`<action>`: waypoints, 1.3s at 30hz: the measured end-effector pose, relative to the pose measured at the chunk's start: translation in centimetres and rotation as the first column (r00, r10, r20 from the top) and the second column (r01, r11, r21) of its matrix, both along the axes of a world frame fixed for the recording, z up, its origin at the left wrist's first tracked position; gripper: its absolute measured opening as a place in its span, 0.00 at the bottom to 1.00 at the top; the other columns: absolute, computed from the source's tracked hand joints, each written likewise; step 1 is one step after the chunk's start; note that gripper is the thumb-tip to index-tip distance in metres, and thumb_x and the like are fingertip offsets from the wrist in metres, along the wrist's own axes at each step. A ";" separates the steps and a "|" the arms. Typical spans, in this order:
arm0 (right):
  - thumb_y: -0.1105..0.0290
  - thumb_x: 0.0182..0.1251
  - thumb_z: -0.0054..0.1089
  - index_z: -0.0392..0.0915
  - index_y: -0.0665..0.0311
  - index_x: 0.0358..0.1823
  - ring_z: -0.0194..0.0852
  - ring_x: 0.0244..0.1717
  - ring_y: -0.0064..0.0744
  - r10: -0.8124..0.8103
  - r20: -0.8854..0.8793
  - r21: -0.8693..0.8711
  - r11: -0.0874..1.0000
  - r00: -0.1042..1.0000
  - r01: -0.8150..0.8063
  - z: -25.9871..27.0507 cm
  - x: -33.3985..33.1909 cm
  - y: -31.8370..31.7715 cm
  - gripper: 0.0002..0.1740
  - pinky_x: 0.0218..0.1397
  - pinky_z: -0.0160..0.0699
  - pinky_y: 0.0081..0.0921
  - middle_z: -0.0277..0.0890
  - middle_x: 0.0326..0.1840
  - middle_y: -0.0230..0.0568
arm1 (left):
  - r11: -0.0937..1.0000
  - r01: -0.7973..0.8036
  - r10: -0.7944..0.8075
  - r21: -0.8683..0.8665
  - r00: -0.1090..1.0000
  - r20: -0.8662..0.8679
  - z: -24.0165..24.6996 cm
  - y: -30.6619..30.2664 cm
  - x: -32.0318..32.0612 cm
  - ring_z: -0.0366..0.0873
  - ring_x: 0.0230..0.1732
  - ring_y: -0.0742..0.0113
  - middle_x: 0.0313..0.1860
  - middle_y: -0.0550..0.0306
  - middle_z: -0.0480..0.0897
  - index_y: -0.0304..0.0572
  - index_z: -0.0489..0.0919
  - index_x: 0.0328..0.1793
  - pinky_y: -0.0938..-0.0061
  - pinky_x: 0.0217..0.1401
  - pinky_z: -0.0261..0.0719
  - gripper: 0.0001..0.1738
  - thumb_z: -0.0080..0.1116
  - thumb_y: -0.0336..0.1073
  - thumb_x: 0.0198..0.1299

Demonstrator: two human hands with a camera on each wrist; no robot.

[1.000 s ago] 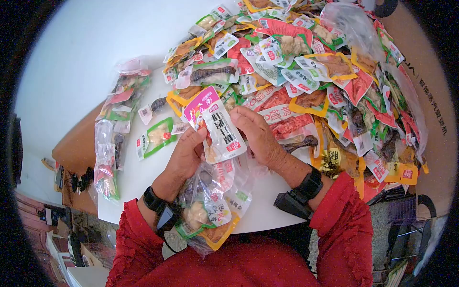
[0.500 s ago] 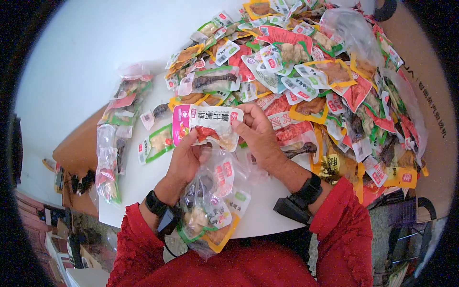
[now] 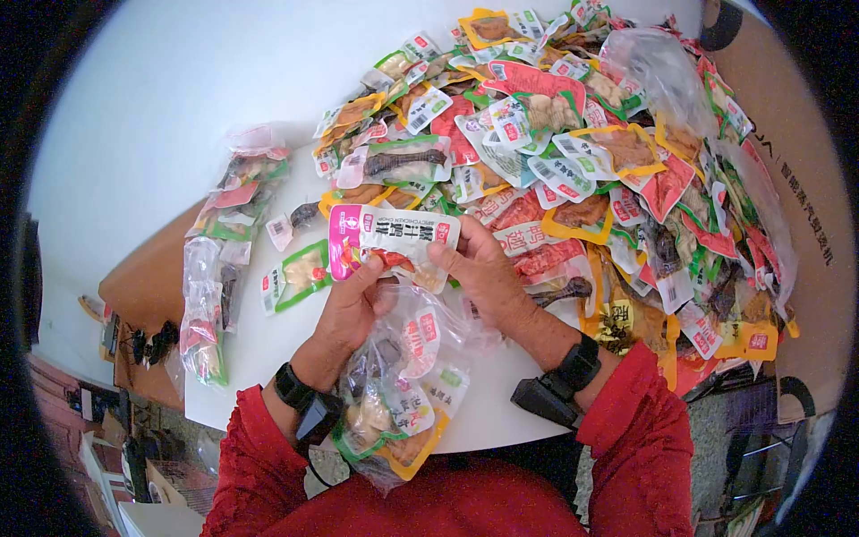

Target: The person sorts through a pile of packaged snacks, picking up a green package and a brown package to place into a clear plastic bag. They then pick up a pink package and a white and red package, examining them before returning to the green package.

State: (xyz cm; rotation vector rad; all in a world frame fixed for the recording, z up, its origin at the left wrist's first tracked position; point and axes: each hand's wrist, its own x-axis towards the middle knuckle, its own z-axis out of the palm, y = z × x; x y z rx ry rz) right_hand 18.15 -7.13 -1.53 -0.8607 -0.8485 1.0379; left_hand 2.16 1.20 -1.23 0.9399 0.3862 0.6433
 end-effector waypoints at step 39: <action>0.64 0.67 0.46 0.69 0.66 0.42 0.64 0.38 0.15 -0.053 0.075 -0.059 0.997 0.996 0.057 0.5 -0.1 -0.8 0.12 0.44 0.65 0.16 0.69 0.34 0.28 | 0.999 0.017 -0.018 -0.027 1.000 -0.018 -0.1 -0.2 -0.1 0.71 0.28 0.82 0.39 0.63 0.80 0.47 0.75 0.48 0.89 0.20 0.62 0.14 0.60 0.36 0.55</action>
